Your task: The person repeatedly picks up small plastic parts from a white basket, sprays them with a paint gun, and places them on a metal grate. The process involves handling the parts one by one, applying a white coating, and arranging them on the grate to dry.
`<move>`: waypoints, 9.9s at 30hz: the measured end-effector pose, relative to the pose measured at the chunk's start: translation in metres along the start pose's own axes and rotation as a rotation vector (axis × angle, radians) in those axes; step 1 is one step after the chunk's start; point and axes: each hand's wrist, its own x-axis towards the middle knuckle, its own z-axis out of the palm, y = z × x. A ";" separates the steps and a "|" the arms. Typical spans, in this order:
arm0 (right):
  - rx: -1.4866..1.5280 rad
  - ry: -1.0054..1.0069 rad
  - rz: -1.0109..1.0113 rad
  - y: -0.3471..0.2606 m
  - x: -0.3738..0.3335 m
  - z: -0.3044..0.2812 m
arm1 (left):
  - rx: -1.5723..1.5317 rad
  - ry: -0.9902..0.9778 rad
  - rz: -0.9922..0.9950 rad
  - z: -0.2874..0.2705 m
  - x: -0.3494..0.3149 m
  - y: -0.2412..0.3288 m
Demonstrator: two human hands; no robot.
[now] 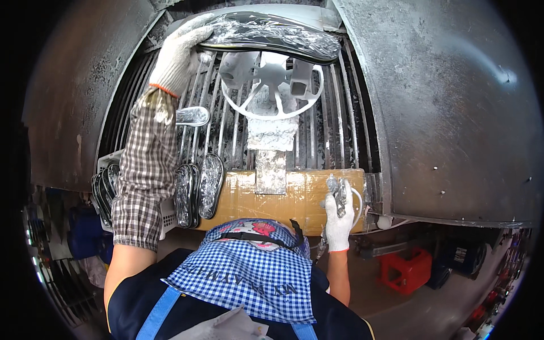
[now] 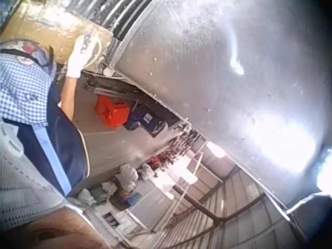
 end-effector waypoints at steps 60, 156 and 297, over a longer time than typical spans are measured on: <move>0.053 -0.059 -0.005 -0.001 0.002 -0.004 | 1.178 -0.133 0.943 0.008 -0.035 -0.038; 0.361 0.038 -0.361 -0.187 0.083 0.078 | -0.708 0.127 -0.644 0.015 -0.157 -0.163; 0.455 0.027 -0.337 -0.187 0.097 0.045 | -0.694 0.077 -0.223 -0.100 -0.075 -0.146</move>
